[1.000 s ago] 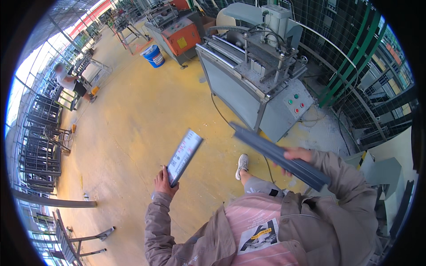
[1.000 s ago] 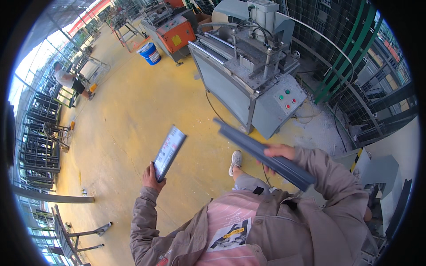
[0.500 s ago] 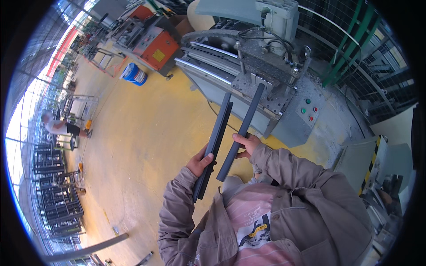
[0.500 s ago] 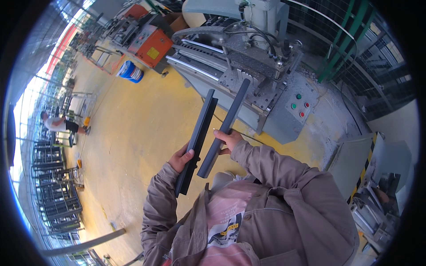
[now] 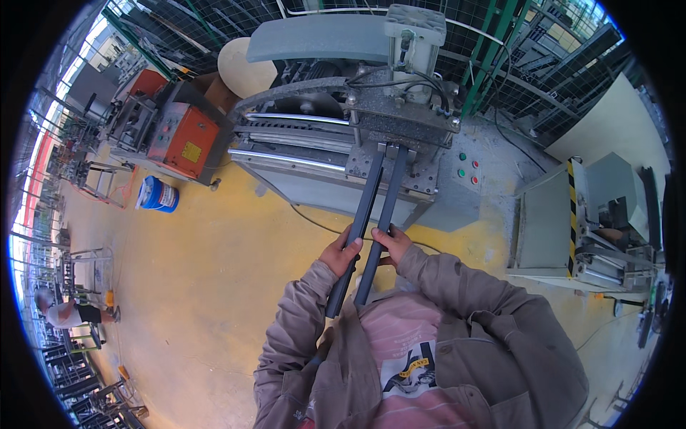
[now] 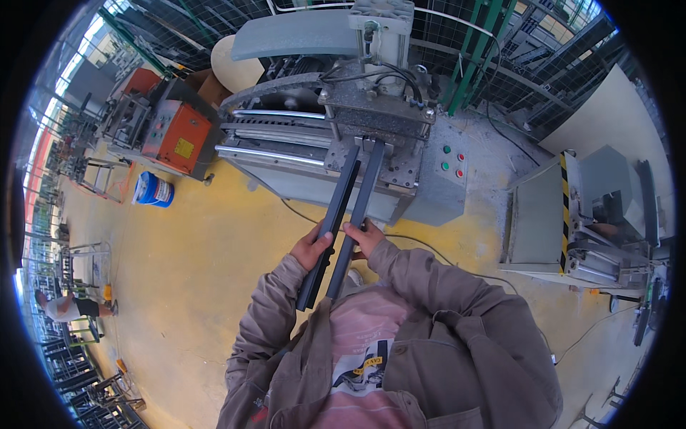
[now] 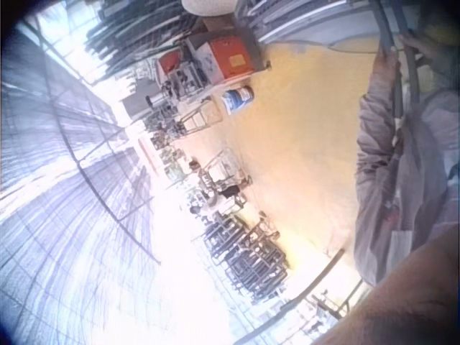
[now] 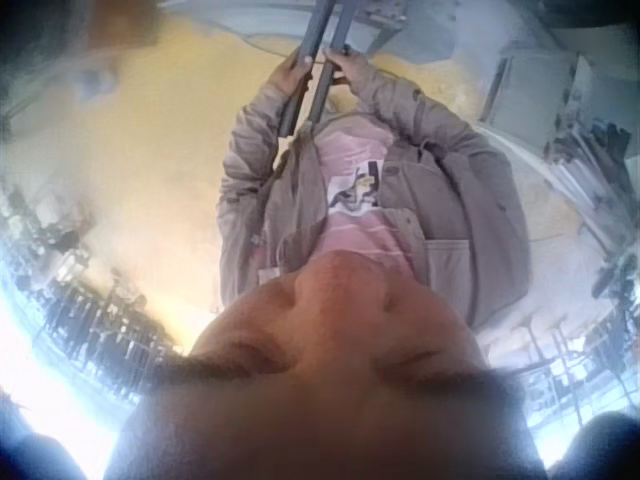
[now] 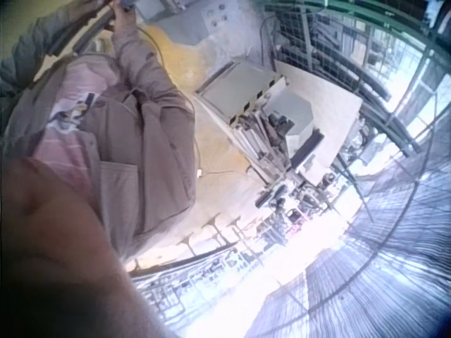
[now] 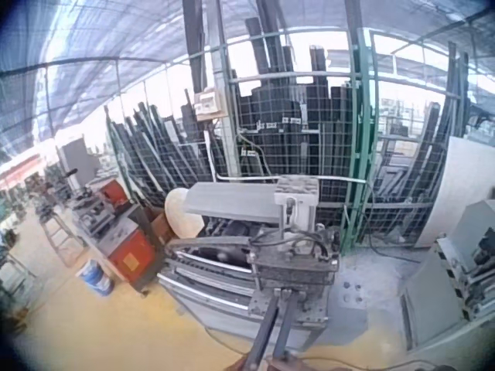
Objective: The person places a metal profile into a cutting machine, secures it by tightening a clamp, and uses the machine to cut the profile. They then remove the cut piece, place it on a stack, and repeat the process with several more metal profiles before carrying the stack of cut pieces away.
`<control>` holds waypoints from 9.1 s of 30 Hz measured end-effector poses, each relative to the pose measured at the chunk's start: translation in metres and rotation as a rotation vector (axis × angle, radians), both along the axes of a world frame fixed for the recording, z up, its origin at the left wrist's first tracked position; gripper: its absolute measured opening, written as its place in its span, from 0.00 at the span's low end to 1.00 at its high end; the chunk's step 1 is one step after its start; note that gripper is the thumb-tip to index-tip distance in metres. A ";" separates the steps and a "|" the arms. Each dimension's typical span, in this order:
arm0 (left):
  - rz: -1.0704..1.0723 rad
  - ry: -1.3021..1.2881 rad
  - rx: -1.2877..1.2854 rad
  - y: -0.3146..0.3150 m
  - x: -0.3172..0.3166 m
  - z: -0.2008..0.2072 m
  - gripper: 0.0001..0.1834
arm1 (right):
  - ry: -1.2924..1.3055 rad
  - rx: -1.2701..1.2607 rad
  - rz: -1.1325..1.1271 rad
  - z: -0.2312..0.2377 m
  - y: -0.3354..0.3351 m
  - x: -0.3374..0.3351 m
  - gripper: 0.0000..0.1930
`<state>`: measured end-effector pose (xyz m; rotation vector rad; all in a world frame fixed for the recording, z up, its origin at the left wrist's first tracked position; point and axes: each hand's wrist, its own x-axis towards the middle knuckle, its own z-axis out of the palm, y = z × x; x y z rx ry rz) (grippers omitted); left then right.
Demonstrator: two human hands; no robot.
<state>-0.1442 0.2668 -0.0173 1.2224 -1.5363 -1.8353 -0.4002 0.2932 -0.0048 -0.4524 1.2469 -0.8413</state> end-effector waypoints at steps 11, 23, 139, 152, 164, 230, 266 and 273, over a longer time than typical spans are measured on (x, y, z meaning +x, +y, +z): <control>-0.103 -0.143 -0.099 -0.040 -0.090 -0.031 0.55 | 0.428 -0.427 -0.448 -0.097 -0.103 -0.121 0.50; -0.004 -0.049 -0.133 -0.015 -0.110 -0.058 0.54 | 0.385 -0.058 -0.088 -0.030 0.035 -0.054 0.63; 0.672 -0.165 -0.365 -0.064 -0.237 -0.083 0.48 | 1.220 -0.674 0.303 0.054 -0.246 -0.383 0.22; 0.709 -0.205 -0.552 -0.075 -0.261 -0.080 0.45 | 1.212 -0.738 0.248 0.056 -0.254 -0.412 0.22; 0.779 -0.160 -0.415 -0.185 -0.229 -0.101 0.48 | 1.306 -0.676 0.277 0.071 -0.345 -0.345 0.22; 0.059 -0.154 -0.440 0.154 -0.137 -0.056 0.48 | 0.205 -0.554 0.084 -0.034 0.104 -0.110 0.44; 0.244 -0.193 -0.969 -0.002 -0.191 0.098 0.76 | 1.070 -1.482 0.805 0.269 -0.062 -0.248 0.14; 0.935 -0.067 -0.986 -0.019 -0.198 0.087 0.70 | 0.485 -0.823 0.909 0.184 -0.014 -0.219 0.22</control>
